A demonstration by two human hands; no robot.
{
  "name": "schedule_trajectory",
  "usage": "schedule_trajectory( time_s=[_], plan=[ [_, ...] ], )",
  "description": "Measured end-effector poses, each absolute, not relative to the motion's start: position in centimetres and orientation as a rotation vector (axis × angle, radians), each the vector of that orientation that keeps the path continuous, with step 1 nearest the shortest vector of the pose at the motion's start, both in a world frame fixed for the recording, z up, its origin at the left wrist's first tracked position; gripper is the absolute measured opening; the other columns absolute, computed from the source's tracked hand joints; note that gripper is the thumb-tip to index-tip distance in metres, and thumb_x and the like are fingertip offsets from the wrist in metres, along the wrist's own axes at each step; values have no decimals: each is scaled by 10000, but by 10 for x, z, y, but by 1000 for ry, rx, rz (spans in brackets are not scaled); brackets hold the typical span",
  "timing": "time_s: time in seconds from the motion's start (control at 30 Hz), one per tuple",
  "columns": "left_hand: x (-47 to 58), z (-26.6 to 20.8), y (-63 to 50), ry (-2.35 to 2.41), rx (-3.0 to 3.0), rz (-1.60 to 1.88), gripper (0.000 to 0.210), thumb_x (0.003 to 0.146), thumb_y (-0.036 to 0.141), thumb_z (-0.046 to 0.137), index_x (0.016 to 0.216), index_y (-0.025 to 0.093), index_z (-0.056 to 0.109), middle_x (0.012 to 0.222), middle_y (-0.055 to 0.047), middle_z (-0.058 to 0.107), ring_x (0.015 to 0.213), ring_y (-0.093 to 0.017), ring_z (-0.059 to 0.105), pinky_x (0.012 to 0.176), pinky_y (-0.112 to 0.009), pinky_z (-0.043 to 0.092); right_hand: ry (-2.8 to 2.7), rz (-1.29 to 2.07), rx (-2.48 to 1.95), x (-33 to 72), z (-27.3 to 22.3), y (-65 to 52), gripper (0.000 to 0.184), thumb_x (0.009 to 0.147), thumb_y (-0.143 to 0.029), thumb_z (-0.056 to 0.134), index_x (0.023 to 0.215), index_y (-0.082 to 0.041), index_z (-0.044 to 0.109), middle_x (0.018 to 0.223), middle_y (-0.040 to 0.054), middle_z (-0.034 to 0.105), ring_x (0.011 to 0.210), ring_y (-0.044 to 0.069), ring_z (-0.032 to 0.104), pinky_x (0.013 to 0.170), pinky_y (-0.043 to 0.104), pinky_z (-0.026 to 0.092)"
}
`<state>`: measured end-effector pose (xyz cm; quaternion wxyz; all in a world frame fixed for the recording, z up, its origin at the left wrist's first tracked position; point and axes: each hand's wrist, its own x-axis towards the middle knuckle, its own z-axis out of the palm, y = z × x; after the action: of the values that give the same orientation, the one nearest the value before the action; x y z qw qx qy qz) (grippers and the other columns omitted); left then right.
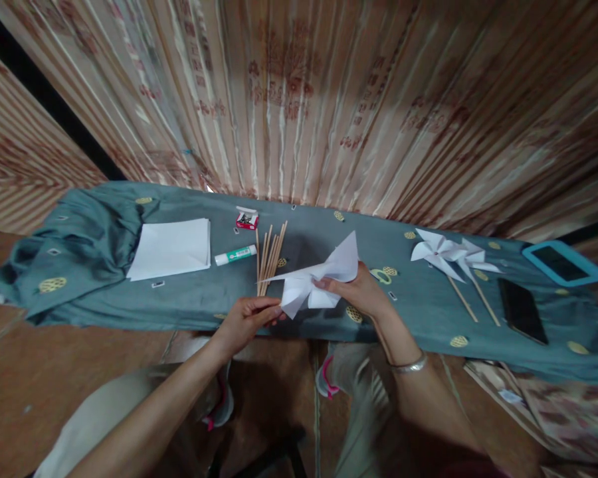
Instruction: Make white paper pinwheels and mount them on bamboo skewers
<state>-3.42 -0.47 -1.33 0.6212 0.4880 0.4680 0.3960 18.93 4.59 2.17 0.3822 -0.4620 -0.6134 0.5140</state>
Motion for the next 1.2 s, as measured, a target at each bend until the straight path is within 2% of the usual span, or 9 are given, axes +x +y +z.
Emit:
schedule_trajectory(
  time_s=[0.17, 0.27, 0.4, 0.47, 0.6, 0.7, 0.8, 1.03, 1.2],
  plan=[
    [-28, -15, -1, 1089, 1072, 948, 286, 639, 448, 745, 625, 163, 751, 609, -42, 667, 538, -106, 457, 521, -221, 363, -1511, 1324, -1086, 188, 20, 53, 358, 659, -421, 796, 906, -168, 740, 870, 56, 757, 744, 190, 683, 694, 313, 556],
    [-24, -18, 3, 1084, 1037, 976, 292, 640, 453, 747, 639, 161, 748, 641, -42, 667, 555, -103, 462, 536, -221, 358, -1510, 1152, -1022, 192, 16, 59, 453, 696, -458, 777, 1051, -186, 701, 1040, 86, 743, 921, 224, 692, 841, 363, 552],
    [-24, -16, 9, 1122, 1075, 1064, 302, 649, 448, 742, 545, 168, 700, 550, 1, 562, 547, -97, 420, 547, -226, 339, -1559, 610, -1027, 199, 19, 58, 531, 868, -438, 614, 1355, -257, 508, 1419, 110, 533, 1278, 243, 525, 1045, 455, 442],
    [-25, -13, 12, 1168, 1123, 1094, 321, 651, 439, 741, 490, 171, 669, 523, 11, 513, 553, -101, 416, 553, -231, 339, -1624, 311, -1070, 200, 25, 51, 494, 932, -364, 523, 1412, -281, 437, 1496, 103, 440, 1372, 247, 420, 1087, 504, 388],
    [-27, -12, 16, 1238, 1155, 1144, 265, 637, 432, 750, 572, 176, 730, 545, 11, 503, 564, -109, 432, 548, -236, 351, -1755, -107, -1083, 194, 36, 36, 504, 951, -250, 475, 1444, -291, 381, 1512, 102, 405, 1412, 262, 358, 1119, 554, 329],
    [-28, -14, 19, 1231, 1081, 1222, 271, 612, 423, 766, 734, 182, 783, 630, 3, 544, 598, -114, 469, 563, -240, 386, -1760, -162, -1099, 192, 34, 35, 487, 952, -225, 468, 1430, -278, 395, 1474, 111, 451, 1375, 256, 414, 1098, 539, 369],
    [-27, -14, 21, 1188, 1006, 1266, 288, 609, 393, 766, 805, 184, 790, 739, -14, 586, 661, -120, 512, 604, -242, 423, -1727, -144, -1142, 194, 28, 40, 453, 953, -221, 468, 1402, -264, 426, 1441, 118, 486, 1347, 249, 447, 1080, 531, 396],
    [-25, -6, 22, 1185, 973, 1294, 275, 568, 345, 796, 797, 193, 783, 728, -2, 638, 650, -118, 535, 644, -252, 462, -1777, -198, -1136, 194, 26, 41, 476, 952, -188, 442, 1421, -263, 405, 1430, 143, 479, 1329, 266, 459, 1069, 541, 408],
    [-26, 1, 22, 1222, 966, 1249, 261, 534, 334, 822, 726, 172, 750, 653, -9, 673, 617, -132, 561, 623, -253, 458, -1839, -272, -1076, 195, 38, 37, 554, 958, -150, 389, 1481, -318, 314, 1506, 109, 375, 1375, 292, 392, 1079, 575, 390]
  ],
)
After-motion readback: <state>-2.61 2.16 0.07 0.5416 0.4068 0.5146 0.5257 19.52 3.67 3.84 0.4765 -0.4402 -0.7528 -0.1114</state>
